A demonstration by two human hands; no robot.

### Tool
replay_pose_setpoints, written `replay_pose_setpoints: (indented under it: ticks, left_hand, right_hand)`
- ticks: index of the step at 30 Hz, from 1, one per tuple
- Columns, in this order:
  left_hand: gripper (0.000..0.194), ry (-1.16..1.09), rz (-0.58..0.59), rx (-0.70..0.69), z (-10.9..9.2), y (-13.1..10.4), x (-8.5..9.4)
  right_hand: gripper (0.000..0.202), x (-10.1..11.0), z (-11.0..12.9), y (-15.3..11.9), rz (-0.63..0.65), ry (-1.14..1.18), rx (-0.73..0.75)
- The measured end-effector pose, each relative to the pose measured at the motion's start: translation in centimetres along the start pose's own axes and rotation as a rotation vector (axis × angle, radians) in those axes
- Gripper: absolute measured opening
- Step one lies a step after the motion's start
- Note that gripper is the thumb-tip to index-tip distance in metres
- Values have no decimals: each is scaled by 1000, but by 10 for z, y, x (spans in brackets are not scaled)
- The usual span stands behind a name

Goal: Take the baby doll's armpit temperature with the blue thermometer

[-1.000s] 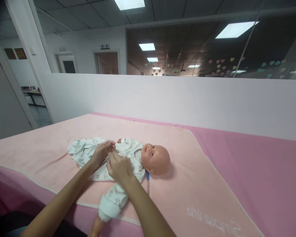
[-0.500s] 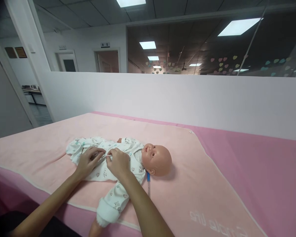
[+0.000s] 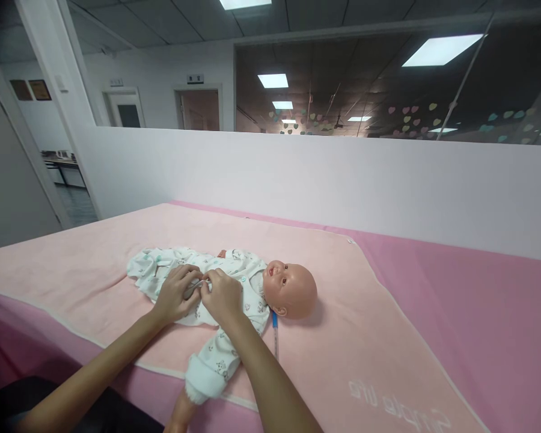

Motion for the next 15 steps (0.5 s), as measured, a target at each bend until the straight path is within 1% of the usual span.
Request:
replay_pose_setpoints:
  ticks: [5,15]
  left_hand:
    - [14,-5,19,-7,1,1,-3]
    - [11,54,4,-5,3,0,-9]
  right_hand:
    - [11,0,1,0,-1,-3,2]
    - [11,-1,1,-1,1,-9,6]
Point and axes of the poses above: each hand's wrist, its own y-axis towards the middle knuckle, its own x-axis out of the back of the hand, z = x × y, the point moved 4 cm from there along y, towards the middle knuckle, and after that the axes turned 9 degrees about y, right-handed, at the moved point
